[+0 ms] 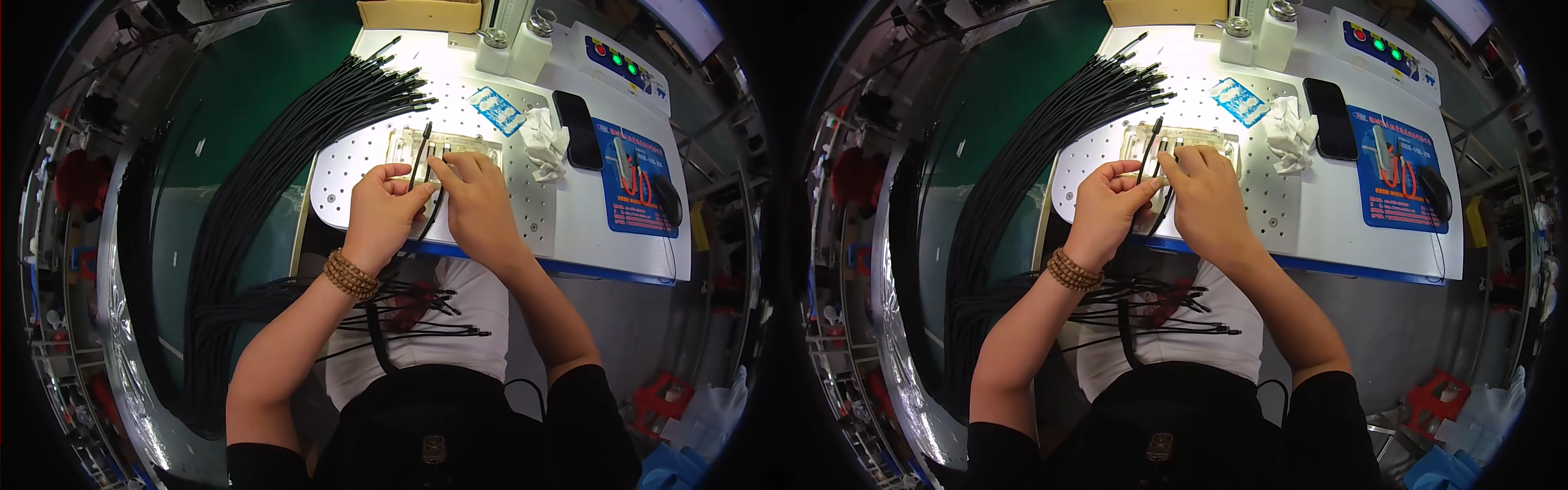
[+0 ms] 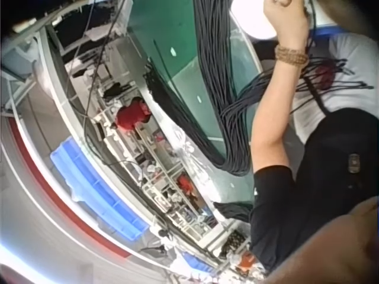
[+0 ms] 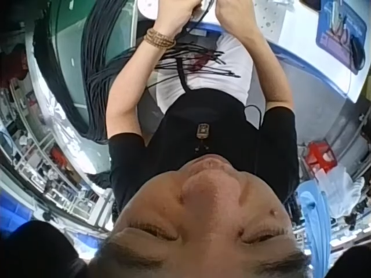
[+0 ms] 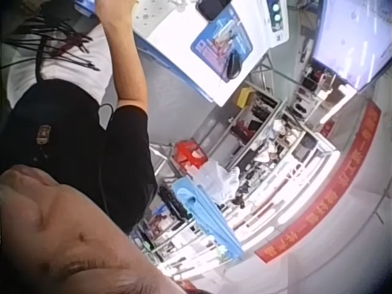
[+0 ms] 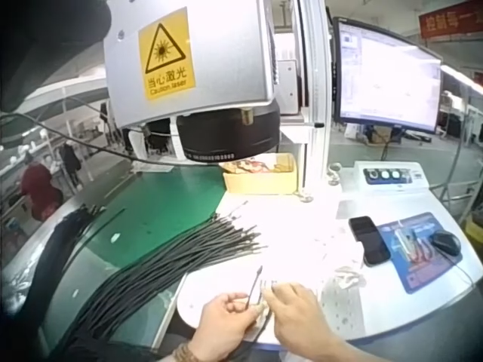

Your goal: Inserting wires into connector housings at a factory workstation and transporting bundles of cables.

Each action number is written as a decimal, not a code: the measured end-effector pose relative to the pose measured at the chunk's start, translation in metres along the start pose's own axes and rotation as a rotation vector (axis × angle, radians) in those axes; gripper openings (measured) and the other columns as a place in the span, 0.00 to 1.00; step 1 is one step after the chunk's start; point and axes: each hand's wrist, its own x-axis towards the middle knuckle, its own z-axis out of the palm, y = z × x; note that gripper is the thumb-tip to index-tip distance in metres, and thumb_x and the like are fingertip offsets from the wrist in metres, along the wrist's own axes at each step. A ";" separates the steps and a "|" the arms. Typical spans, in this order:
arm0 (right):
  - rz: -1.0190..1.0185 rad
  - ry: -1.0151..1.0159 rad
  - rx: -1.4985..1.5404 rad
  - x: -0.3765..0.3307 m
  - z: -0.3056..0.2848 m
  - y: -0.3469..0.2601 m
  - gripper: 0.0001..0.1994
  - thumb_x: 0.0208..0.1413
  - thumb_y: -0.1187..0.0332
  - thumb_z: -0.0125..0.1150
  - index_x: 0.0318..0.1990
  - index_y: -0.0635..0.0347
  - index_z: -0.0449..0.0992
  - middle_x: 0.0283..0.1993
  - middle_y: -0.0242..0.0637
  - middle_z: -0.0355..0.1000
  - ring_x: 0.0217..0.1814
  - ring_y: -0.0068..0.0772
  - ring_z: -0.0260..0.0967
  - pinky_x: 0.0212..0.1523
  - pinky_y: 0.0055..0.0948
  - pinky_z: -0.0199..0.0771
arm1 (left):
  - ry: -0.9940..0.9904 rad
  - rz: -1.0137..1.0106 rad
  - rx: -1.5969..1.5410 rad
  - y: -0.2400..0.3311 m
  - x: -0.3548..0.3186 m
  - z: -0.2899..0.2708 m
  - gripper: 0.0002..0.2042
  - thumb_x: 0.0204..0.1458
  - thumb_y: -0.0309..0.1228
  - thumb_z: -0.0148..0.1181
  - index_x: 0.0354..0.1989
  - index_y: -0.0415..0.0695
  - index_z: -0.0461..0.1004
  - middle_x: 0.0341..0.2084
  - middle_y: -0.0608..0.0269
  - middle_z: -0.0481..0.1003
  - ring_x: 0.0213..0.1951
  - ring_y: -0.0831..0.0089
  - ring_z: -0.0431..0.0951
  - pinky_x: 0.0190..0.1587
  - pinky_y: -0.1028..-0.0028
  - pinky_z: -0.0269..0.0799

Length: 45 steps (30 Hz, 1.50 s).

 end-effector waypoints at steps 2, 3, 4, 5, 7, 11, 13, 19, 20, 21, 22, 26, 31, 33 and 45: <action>0.013 0.013 -0.007 -0.001 0.001 0.002 0.22 0.44 0.81 0.54 0.51 0.61 0.74 0.47 0.41 0.70 0.52 0.45 0.65 0.52 0.40 0.66 | -0.007 0.004 -0.032 -0.001 0.002 0.002 0.18 0.52 0.26 0.65 0.48 0.31 0.68 0.23 0.64 0.77 0.22 0.82 0.74 0.25 0.81 0.71; 0.014 0.012 -0.007 0.000 0.001 0.001 0.22 0.44 0.81 0.54 0.51 0.61 0.74 0.47 0.41 0.70 0.52 0.45 0.65 0.52 0.40 0.66 | -0.007 0.002 -0.031 -0.002 0.003 0.001 0.18 0.52 0.26 0.65 0.48 0.31 0.68 0.23 0.64 0.77 0.22 0.82 0.74 0.25 0.81 0.71; 0.013 0.000 -0.027 0.001 0.003 0.000 0.22 0.44 0.81 0.54 0.51 0.61 0.74 0.47 0.41 0.70 0.51 0.45 0.65 0.51 0.40 0.66 | -0.027 0.014 0.044 -0.002 0.006 -0.003 0.17 0.54 0.27 0.64 0.48 0.32 0.68 0.23 0.64 0.76 0.22 0.83 0.74 0.25 0.82 0.71; 0.012 -0.011 -0.048 0.002 0.004 -0.001 0.22 0.44 0.81 0.54 0.51 0.61 0.74 0.47 0.41 0.69 0.51 0.45 0.65 0.51 0.40 0.66 | -0.047 0.027 0.119 -0.001 0.009 -0.008 0.16 0.55 0.27 0.63 0.49 0.33 0.69 0.22 0.65 0.76 0.22 0.83 0.74 0.25 0.82 0.70; 0.011 -0.020 -0.068 0.002 0.004 -0.002 0.22 0.44 0.81 0.53 0.51 0.61 0.75 0.47 0.41 0.69 0.51 0.45 0.65 0.51 0.40 0.66 | -0.068 0.041 0.196 0.000 0.012 -0.013 0.16 0.56 0.28 0.62 0.49 0.34 0.69 0.22 0.65 0.76 0.22 0.83 0.74 0.25 0.82 0.70; -0.004 -0.010 -0.087 0.001 0.004 -0.001 0.22 0.44 0.80 0.53 0.50 0.61 0.75 0.48 0.41 0.69 0.51 0.44 0.65 0.50 0.39 0.65 | -0.050 0.124 0.253 0.006 0.007 -0.020 0.17 0.58 0.29 0.57 0.53 0.33 0.69 0.17 0.65 0.75 0.18 0.84 0.70 0.22 0.80 0.67; -0.010 0.008 -0.092 -0.001 0.005 -0.001 0.22 0.44 0.81 0.53 0.50 0.62 0.74 0.48 0.41 0.69 0.51 0.44 0.65 0.50 0.39 0.65 | -0.087 0.091 0.256 0.008 0.002 -0.020 0.18 0.58 0.30 0.57 0.55 0.34 0.68 0.18 0.66 0.74 0.19 0.85 0.70 0.23 0.81 0.66; -0.017 -0.003 -0.085 0.000 0.005 0.000 0.22 0.44 0.81 0.53 0.51 0.62 0.74 0.49 0.41 0.69 0.52 0.44 0.64 0.51 0.39 0.64 | -0.155 0.041 0.317 0.008 0.001 -0.016 0.24 0.60 0.29 0.54 0.65 0.39 0.62 0.19 0.70 0.72 0.20 0.87 0.67 0.24 0.82 0.64; -0.016 -0.004 -0.080 -0.001 0.006 -0.001 0.22 0.44 0.81 0.53 0.51 0.62 0.74 0.49 0.41 0.69 0.52 0.44 0.64 0.51 0.39 0.64 | -0.149 0.041 0.339 0.009 0.002 -0.015 0.24 0.60 0.29 0.53 0.65 0.40 0.62 0.19 0.70 0.72 0.20 0.86 0.67 0.24 0.81 0.64; -0.014 -0.005 -0.077 -0.002 0.006 -0.001 0.22 0.44 0.81 0.53 0.51 0.62 0.74 0.49 0.40 0.69 0.52 0.44 0.64 0.51 0.40 0.64 | -0.150 0.042 0.338 0.009 0.003 -0.014 0.24 0.60 0.29 0.53 0.65 0.40 0.62 0.19 0.70 0.72 0.20 0.86 0.67 0.24 0.81 0.64; -0.011 -0.006 -0.074 -0.002 0.006 -0.001 0.23 0.44 0.81 0.53 0.51 0.62 0.74 0.49 0.40 0.68 0.52 0.44 0.64 0.51 0.40 0.64 | -0.156 0.081 0.436 0.010 0.004 -0.014 0.23 0.59 0.29 0.52 0.64 0.38 0.63 0.18 0.64 0.73 0.20 0.79 0.70 0.26 0.76 0.67; -0.007 -0.006 -0.089 -0.002 0.006 -0.001 0.23 0.43 0.81 0.53 0.52 0.62 0.74 0.50 0.40 0.68 0.53 0.44 0.64 0.52 0.40 0.64 | -0.165 0.192 0.735 0.017 0.007 -0.009 0.23 0.55 0.29 0.49 0.60 0.35 0.66 0.18 0.49 0.75 0.21 0.60 0.76 0.31 0.65 0.73; -0.007 -0.005 -0.089 -0.003 0.006 -0.002 0.23 0.43 0.81 0.53 0.52 0.62 0.74 0.50 0.40 0.68 0.54 0.44 0.63 0.53 0.40 0.63 | -0.156 0.294 0.983 0.021 0.011 -0.006 0.23 0.51 0.29 0.50 0.58 0.38 0.70 0.21 0.42 0.76 0.26 0.50 0.78 0.33 0.57 0.75; -0.003 -0.011 -0.094 -0.003 0.005 -0.003 0.23 0.44 0.81 0.53 0.52 0.62 0.73 0.50 0.40 0.68 0.54 0.44 0.63 0.54 0.40 0.62 | -0.156 0.313 1.004 0.024 0.012 -0.006 0.23 0.50 0.29 0.51 0.57 0.39 0.71 0.21 0.41 0.76 0.26 0.49 0.78 0.34 0.56 0.76; 0.007 -0.031 -0.099 -0.002 0.005 -0.006 0.24 0.45 0.81 0.52 0.53 0.62 0.72 0.51 0.42 0.68 0.55 0.46 0.62 0.56 0.42 0.61 | -0.136 0.345 0.994 0.023 0.011 -0.013 0.21 0.50 0.31 0.52 0.54 0.39 0.74 0.20 0.46 0.77 0.26 0.52 0.79 0.35 0.58 0.76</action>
